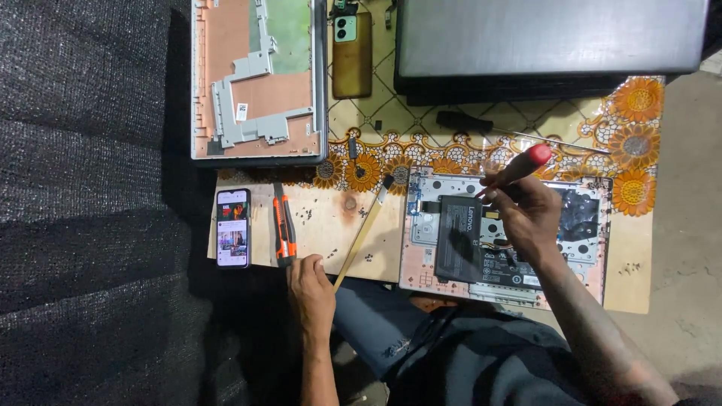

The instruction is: The person uses a screwdriver to remove screws from a laptop battery, then lifts the battery out of the chassis. They place the battery on the table and continue to work on the laptop's internal components.

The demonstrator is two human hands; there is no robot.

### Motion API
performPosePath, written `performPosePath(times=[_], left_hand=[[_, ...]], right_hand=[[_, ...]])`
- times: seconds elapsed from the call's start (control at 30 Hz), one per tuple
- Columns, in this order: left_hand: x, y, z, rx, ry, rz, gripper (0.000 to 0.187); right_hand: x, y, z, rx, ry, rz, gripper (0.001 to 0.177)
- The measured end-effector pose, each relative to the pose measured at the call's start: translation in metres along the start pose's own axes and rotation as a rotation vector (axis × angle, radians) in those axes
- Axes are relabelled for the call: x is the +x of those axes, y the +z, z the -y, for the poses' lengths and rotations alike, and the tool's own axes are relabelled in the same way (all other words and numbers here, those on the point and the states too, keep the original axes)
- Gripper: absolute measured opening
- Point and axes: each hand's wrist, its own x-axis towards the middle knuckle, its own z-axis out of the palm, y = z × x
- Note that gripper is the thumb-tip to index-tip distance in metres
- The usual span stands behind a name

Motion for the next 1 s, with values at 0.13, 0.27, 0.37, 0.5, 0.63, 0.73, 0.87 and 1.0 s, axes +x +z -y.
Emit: performPosePath(times=[0.13, 0.27, 0.37, 0.5, 0.63, 0.73, 0.87, 1.0], left_hand=[[-0.004, 0.016, 0.018, -0.010, 0.035, -0.038, 0.008], [-0.002, 0.014, 0.015, -0.086, 0.041, -0.077, 0.006], [0.000, 0.015, 0.016, -0.127, 0.034, -0.084, 0.007], [0.002, 0.019, 0.021, -0.170, 0.009, -0.078, 0.008], [0.002, 0.015, 0.013, -0.174, -0.002, -0.050, 0.009], [0.001, 0.016, 0.013, -0.179, -0.014, -0.050, 0.008], [-0.001, 0.019, 0.015, -0.209, -0.071, -0.031, 0.010], [-0.004, 0.017, 0.017, -0.290, -0.132, 0.029, 0.018]], right_hand=[[0.001, -0.001, -0.004, 0.002, 0.011, 0.006, 0.014], [-0.001, -0.001, -0.005, -0.013, 0.003, -0.001, 0.012], [0.000, -0.003, -0.009, -0.001, -0.011, -0.006, 0.012], [0.002, -0.003, -0.006, 0.028, -0.026, -0.009, 0.012], [0.002, -0.010, -0.034, 0.056, -0.164, 0.009, 0.010], [0.001, -0.015, -0.047, -0.028, -0.200, 0.020, 0.010], [-0.003, -0.022, -0.065, -0.086, -0.240, 0.037, 0.010], [-0.004, -0.022, -0.048, -0.495, -0.241, 0.093, 0.003]])
